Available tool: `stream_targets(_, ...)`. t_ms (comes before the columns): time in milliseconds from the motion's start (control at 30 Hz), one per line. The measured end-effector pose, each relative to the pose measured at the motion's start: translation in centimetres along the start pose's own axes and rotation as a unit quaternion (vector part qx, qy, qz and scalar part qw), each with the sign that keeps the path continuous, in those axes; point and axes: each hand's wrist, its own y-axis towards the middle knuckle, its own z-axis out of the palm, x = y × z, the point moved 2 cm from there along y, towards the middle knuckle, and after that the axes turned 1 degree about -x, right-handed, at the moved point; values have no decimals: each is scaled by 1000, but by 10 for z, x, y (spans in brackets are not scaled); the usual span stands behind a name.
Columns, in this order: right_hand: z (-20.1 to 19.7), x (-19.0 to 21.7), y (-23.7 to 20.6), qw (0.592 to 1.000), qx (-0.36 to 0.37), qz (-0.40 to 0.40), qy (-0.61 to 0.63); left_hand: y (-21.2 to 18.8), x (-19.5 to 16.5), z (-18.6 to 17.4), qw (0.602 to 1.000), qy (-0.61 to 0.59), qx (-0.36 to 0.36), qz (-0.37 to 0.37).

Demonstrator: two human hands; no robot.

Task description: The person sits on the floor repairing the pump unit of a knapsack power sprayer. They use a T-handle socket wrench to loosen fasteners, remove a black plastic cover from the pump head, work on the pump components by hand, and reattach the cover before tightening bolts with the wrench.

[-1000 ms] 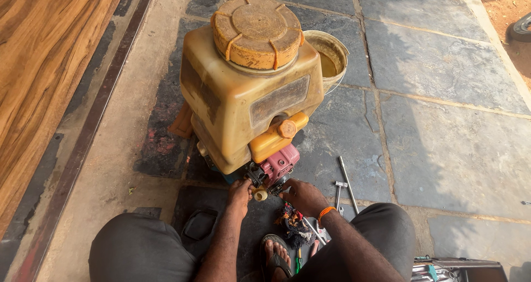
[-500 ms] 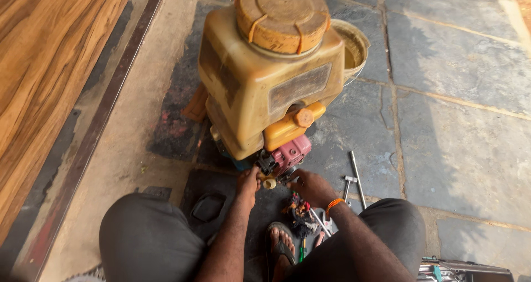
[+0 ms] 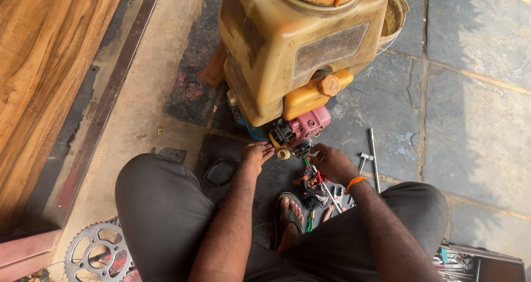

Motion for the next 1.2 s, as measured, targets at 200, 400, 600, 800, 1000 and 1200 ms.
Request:
stream_targets(200,-2,3,-4,1000,6,9,-1,-3,-11,9,992,96,-58,61)
stream_targets(400,3,1,-3,1000,-2,-8,-8,4,-10,20,956,243,-105,126)
stream_targets(600,6,-5,4,1000,7,6,-5,13,-11,29,894,355,-139,234)
stream_targets(800,5,-5,7,1000,2,-2,-4,10,-14,35,887,369,-142,240)
stream_targets(1000,4,-4,8,1000,6,4,-8,4,-20,37,930,283,-138,188)
stream_targets(1200,3,-3,7,1000,0,0,-3,15,-11,30,987,86,-64,121)
